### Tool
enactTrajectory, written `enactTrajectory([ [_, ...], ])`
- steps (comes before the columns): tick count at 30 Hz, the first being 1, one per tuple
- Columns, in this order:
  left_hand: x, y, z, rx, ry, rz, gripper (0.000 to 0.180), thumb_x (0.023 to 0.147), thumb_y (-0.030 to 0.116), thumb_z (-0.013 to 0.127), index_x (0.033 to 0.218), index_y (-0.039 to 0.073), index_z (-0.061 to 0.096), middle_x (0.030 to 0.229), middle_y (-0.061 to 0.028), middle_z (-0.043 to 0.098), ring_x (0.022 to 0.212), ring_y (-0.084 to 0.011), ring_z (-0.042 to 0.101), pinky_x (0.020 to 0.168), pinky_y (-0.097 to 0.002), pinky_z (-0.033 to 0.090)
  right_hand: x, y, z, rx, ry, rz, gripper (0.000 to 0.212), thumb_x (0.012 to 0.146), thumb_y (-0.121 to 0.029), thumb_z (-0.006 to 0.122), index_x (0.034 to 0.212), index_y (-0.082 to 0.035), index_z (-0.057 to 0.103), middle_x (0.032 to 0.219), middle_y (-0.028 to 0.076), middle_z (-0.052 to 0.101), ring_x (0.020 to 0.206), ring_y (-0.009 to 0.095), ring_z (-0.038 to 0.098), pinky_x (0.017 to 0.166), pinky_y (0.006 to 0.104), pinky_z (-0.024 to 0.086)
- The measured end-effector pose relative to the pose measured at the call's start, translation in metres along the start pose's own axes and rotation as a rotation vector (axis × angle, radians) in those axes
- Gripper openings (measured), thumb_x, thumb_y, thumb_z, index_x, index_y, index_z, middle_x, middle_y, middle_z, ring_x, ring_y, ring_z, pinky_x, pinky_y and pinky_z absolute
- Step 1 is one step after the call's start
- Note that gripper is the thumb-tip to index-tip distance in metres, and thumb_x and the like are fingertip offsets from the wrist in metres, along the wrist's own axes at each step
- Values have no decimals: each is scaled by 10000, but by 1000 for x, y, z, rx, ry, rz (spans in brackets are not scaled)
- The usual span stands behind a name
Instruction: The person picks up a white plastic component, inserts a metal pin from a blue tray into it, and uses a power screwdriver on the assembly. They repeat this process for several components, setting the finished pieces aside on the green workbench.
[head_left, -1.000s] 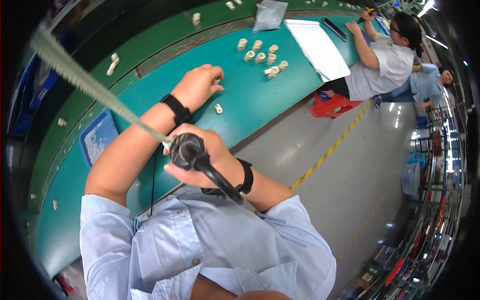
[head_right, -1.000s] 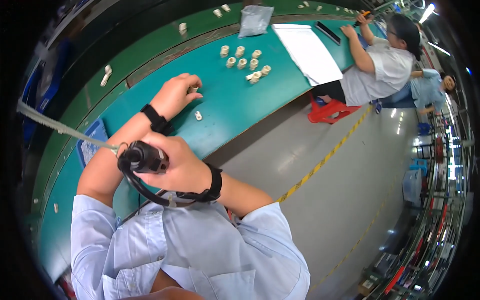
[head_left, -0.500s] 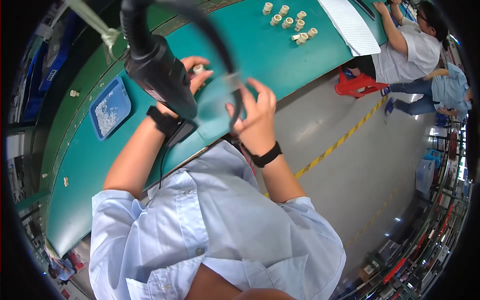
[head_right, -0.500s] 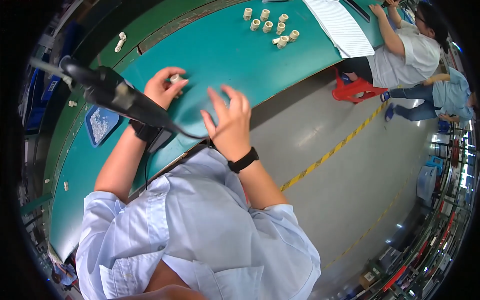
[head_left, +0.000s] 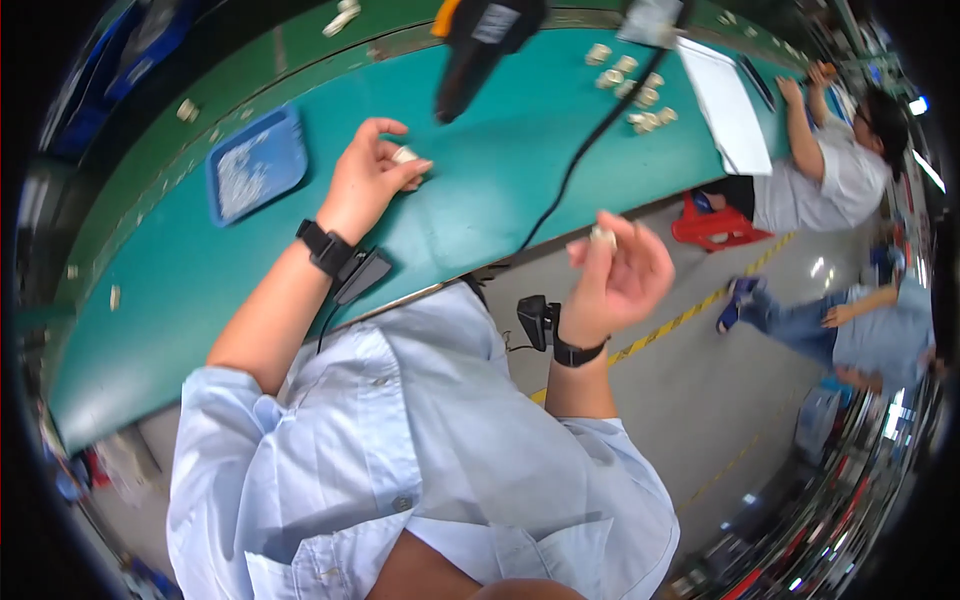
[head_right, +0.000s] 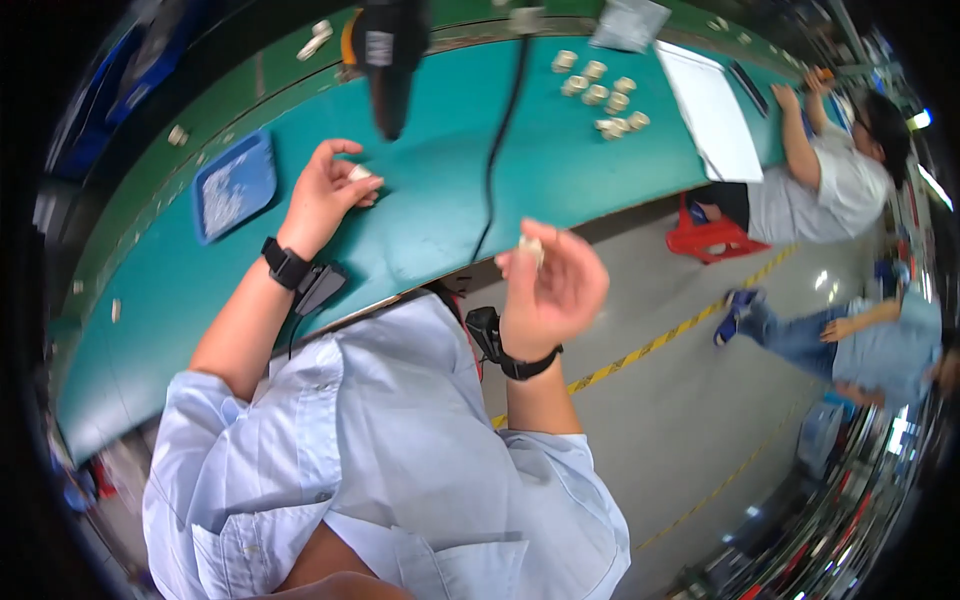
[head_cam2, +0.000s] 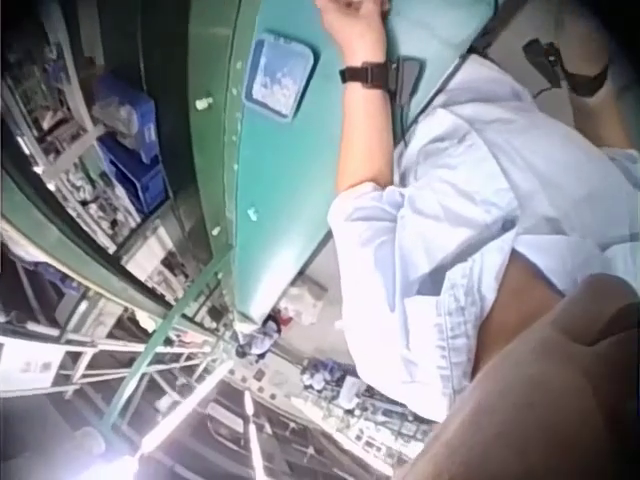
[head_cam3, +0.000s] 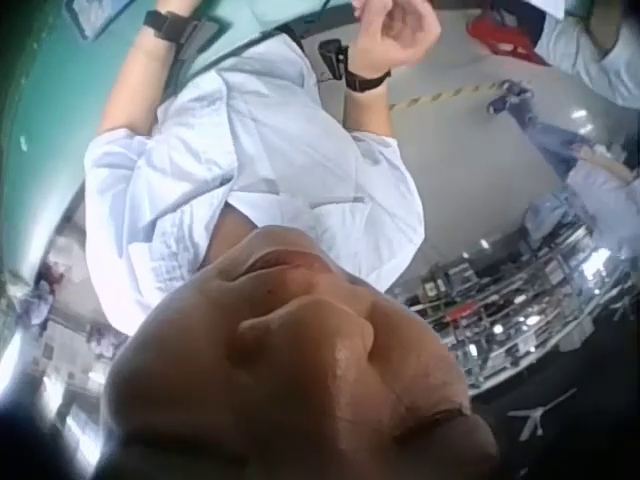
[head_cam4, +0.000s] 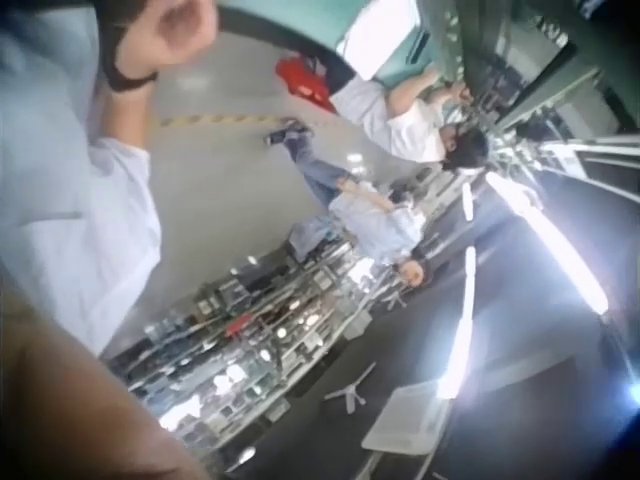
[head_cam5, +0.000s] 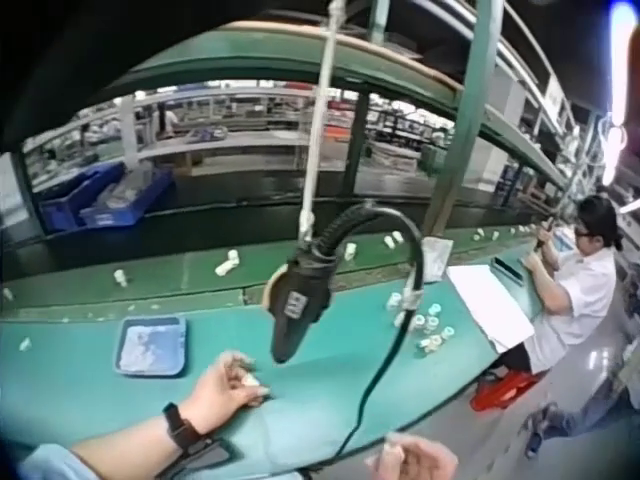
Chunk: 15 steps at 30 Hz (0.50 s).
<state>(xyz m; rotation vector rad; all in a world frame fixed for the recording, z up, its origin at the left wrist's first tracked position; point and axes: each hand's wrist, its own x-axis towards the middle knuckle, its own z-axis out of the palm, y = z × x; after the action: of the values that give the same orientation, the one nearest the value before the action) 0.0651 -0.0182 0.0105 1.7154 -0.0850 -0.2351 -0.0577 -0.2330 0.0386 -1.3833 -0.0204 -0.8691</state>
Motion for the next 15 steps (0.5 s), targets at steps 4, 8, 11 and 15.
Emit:
enactTrajectory([
  [4, -23, -3, -32, -311, -113, -184, 304, 868, 117, 704, 1000, 0, 457, 843, -111, 649, 708, -145, 659, 669, -251, 574, -15, -7, 39, -165, -565, -299, 262, 713, 94, 738, 932, 1, 631, 977, 156, 673, 808, 195, 670, 701, 264, 542],
  [8, -39, -30, -63, -327, -71, -142, 241, 871, 65, 685, 998, 44, 482, 865, -66, 638, 742, -116, 655, 681, -234, 559, -39, 57, 99, -279, -707, 45, 152, 764, 20, 729, 903, -14, 676, 947, 93, 685, 745, 155, 668, 613, 241, 531],
  [11, -55, -30, -64, -239, 20, -32, 252, 859, 37, 690, 988, 31, 473, 855, -65, 629, 743, -107, 646, 672, -226, 550, -38, 81, 111, -453, -857, 84, 118, 804, -1, 695, 917, -32, 685, 914, 84, 675, 689, 149, 649, 571, 244, 522],
  [15, -67, -36, -70, 330, 196, 117, 300, 799, 78, 742, 974, 17, 506, 779, -84, 619, 688, -146, 612, 613, -282, 500, -38, 88, 117, -502, -863, -77, 155, 790, -2, 703, 941, -33, 689, 960, 80, 658, 689, 138, 635, 567, 241, 516],
])
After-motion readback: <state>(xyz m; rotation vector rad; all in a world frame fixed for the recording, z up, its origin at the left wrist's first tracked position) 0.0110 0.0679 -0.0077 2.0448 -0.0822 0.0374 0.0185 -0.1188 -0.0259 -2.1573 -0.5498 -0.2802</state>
